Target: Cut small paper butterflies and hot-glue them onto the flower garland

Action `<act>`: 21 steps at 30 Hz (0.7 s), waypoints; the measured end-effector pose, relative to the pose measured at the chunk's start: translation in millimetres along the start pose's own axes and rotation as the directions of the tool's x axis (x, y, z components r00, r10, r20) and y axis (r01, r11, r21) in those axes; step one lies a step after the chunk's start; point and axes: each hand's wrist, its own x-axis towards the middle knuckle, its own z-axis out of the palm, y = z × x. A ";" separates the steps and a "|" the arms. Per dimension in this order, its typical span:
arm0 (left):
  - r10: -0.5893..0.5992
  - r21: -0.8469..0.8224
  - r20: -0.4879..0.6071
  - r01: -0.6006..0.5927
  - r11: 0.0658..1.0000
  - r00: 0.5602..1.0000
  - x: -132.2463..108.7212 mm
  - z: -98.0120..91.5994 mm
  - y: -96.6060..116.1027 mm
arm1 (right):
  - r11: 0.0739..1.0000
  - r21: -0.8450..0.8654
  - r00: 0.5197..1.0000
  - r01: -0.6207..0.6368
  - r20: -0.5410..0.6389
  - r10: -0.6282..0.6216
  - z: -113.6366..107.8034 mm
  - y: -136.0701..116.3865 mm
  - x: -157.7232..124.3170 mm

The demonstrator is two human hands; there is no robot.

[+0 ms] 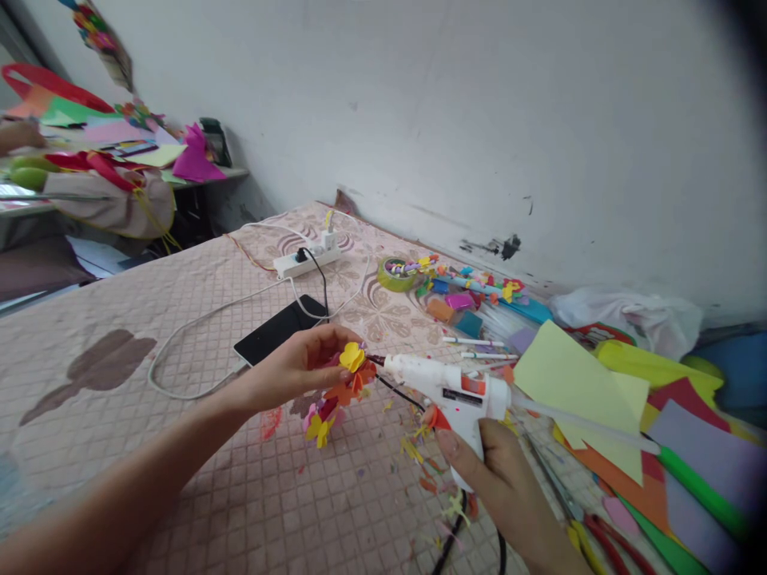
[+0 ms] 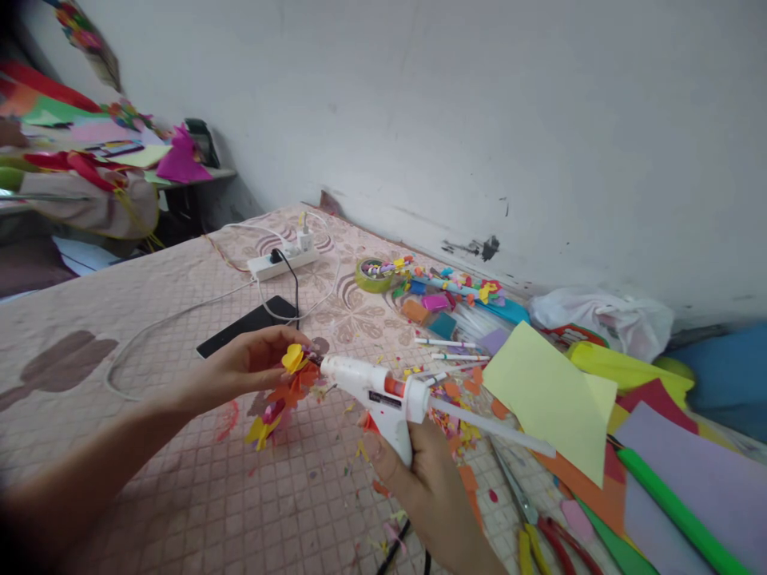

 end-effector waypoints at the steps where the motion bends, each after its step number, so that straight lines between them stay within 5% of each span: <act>1: 0.000 0.001 -0.001 0.000 1.000 1.000 0.0 -0.3 -0.2 | 1.000 0.002 1.000 0.003 0.010 -0.003 -0.3 0.2 -0.4; 11: 0.005 0.029 0.001 -0.005 1.000 1.000 0.2 -2.3 -4.3 | 0.997 -0.037 0.997 0.071 -0.027 -0.072 -0.9 -6.0 3.7; 21: 0.014 0.080 -0.016 -0.013 0.997 1.000 -1.9 -1.9 -1.4 | 0.992 -0.045 0.991 0.114 0.074 -0.111 -7.5 -18.0 1.4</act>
